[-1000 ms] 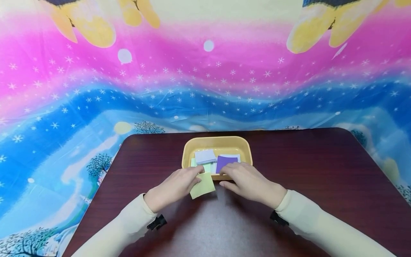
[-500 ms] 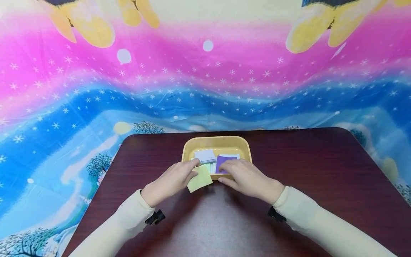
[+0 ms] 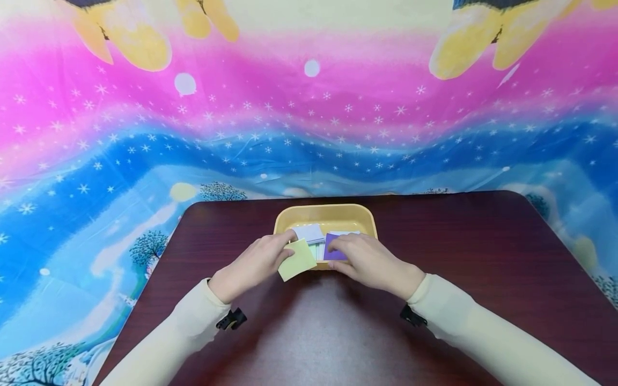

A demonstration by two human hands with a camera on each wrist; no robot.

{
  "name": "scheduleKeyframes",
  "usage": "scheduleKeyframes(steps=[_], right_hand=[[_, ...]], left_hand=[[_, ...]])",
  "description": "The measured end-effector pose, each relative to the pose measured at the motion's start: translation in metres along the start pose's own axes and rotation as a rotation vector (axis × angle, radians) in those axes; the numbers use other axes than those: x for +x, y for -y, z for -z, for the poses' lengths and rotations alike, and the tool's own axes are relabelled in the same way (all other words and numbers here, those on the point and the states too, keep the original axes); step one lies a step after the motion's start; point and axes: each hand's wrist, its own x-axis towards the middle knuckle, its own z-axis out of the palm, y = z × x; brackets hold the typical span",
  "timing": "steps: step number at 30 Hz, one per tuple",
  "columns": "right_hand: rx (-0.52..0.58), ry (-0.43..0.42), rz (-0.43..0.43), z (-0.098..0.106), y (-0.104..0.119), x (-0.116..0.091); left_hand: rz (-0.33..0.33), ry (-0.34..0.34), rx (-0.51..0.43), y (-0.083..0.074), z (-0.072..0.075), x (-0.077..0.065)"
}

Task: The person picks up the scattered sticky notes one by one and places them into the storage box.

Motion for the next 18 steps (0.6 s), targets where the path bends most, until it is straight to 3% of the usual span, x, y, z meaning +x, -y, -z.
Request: scheduleKeyframes(steps=[18], right_hand=[[0.013, -0.015, -0.023, -0.002, -0.008, 0.005]], left_hand=[[0.042, -0.021, -0.019, 0.009, 0.005, 0.012]])
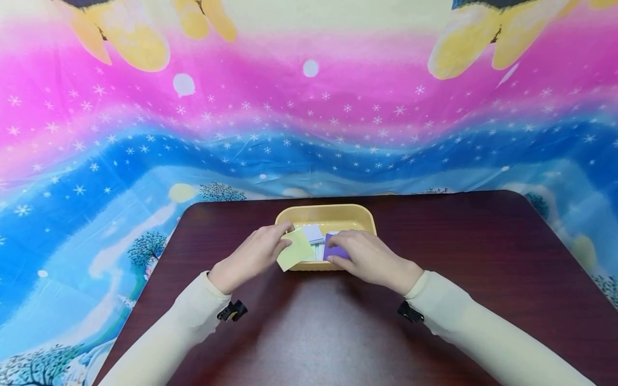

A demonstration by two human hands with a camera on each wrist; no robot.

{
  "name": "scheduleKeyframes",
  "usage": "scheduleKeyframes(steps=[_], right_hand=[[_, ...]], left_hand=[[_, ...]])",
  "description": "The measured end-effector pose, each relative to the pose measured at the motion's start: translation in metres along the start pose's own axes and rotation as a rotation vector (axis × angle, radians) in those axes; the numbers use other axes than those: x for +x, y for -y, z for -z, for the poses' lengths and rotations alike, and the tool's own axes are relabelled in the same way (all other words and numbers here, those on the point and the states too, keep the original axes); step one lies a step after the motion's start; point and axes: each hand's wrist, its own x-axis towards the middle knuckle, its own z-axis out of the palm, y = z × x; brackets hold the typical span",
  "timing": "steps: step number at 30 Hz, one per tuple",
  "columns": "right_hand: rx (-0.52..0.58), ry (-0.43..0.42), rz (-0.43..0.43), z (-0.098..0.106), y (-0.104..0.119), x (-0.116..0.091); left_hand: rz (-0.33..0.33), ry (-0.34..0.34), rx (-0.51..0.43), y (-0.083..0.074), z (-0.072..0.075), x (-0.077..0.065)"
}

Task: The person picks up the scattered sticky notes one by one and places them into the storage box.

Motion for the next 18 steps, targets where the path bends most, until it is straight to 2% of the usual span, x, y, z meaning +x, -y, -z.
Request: scheduleKeyframes(steps=[4, 8, 18], right_hand=[[0.015, 0.011, -0.014, 0.001, -0.001, 0.001], [0.028, 0.014, -0.030, -0.001, -0.003, 0.002], [0.043, 0.028, -0.060, -0.002, -0.004, 0.007]], left_hand=[[0.001, -0.021, 0.008, 0.001, 0.002, 0.003], [0.024, -0.012, 0.015, 0.003, 0.003, 0.007], [0.050, -0.017, 0.000, 0.014, -0.002, 0.016]])
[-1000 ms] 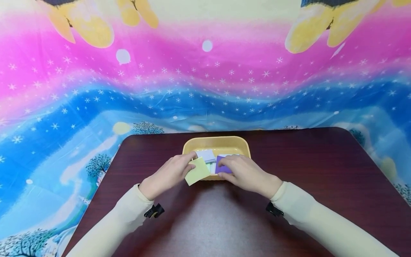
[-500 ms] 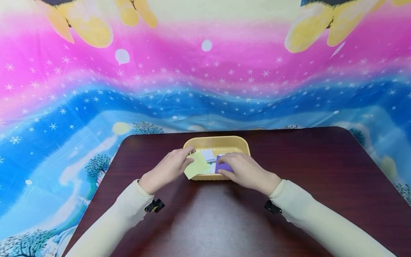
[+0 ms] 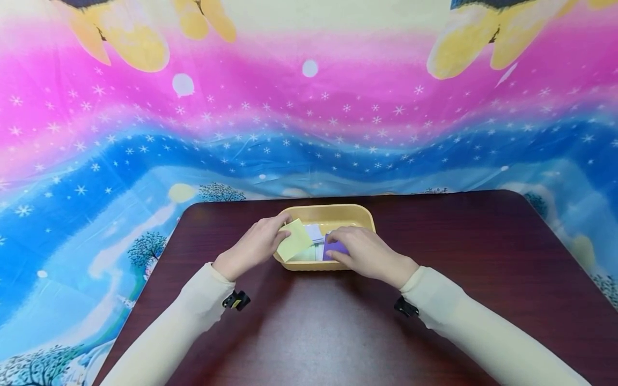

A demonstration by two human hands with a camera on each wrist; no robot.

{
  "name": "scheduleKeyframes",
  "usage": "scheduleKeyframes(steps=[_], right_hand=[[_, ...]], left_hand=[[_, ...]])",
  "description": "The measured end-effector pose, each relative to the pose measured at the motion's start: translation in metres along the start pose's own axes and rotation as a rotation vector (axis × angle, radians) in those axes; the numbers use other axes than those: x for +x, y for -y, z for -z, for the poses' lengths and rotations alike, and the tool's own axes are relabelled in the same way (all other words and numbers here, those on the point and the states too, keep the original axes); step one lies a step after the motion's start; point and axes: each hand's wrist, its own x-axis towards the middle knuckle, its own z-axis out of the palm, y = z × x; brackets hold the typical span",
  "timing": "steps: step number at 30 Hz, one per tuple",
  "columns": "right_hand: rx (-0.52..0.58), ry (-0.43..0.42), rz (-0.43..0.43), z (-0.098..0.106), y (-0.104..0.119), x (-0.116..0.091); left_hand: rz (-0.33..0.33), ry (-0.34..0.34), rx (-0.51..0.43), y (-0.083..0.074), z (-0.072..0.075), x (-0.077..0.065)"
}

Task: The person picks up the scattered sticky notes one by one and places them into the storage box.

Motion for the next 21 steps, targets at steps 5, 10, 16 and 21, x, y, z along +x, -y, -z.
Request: scheduleKeyframes(steps=[5, 10, 16, 21], right_hand=[[0.011, 0.011, -0.011, -0.002, -0.004, 0.003], [0.012, 0.016, -0.014, -0.004, -0.009, 0.007], [-0.002, 0.015, -0.032, -0.007, -0.013, 0.011], [0.003, 0.016, -0.038, -0.010, -0.014, 0.014]], left_hand=[[0.036, 0.021, 0.022, 0.004, -0.002, 0.005], [0.072, 0.053, 0.024, 0.007, -0.004, 0.009], [0.084, 0.076, 0.040, 0.011, -0.007, 0.015], [0.095, 0.102, 0.037, 0.012, -0.011, 0.019]])
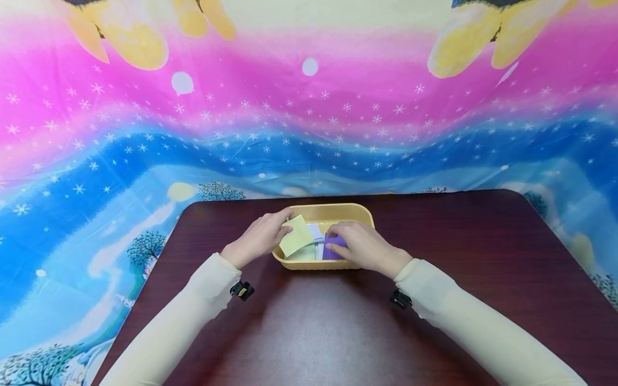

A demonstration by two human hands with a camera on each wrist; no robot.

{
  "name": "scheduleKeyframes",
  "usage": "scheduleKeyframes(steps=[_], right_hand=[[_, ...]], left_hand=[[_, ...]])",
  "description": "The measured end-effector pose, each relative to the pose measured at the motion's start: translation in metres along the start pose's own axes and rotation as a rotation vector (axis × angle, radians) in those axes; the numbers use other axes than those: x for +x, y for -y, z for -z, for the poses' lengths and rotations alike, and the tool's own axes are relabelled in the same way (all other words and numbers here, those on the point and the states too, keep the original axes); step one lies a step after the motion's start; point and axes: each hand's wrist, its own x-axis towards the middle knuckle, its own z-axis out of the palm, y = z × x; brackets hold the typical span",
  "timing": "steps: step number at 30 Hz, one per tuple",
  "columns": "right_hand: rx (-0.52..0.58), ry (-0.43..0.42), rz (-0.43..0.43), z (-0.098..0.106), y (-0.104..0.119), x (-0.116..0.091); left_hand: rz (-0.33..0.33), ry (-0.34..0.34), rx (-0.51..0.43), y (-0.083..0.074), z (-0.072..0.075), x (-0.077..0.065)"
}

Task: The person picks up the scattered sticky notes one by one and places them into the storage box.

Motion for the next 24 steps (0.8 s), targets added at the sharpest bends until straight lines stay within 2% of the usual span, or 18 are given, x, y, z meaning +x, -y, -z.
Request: scheduleKeyframes(steps=[11, 24], right_hand=[[0.011, 0.016, 0.027, -0.003, -0.001, 0.006], [0.021, 0.010, 0.020, -0.006, 0.000, 0.006]], left_hand=[[0.016, 0.043, 0.014, 0.001, -0.008, 0.007], [0.023, 0.098, 0.062, 0.003, -0.019, 0.011]])
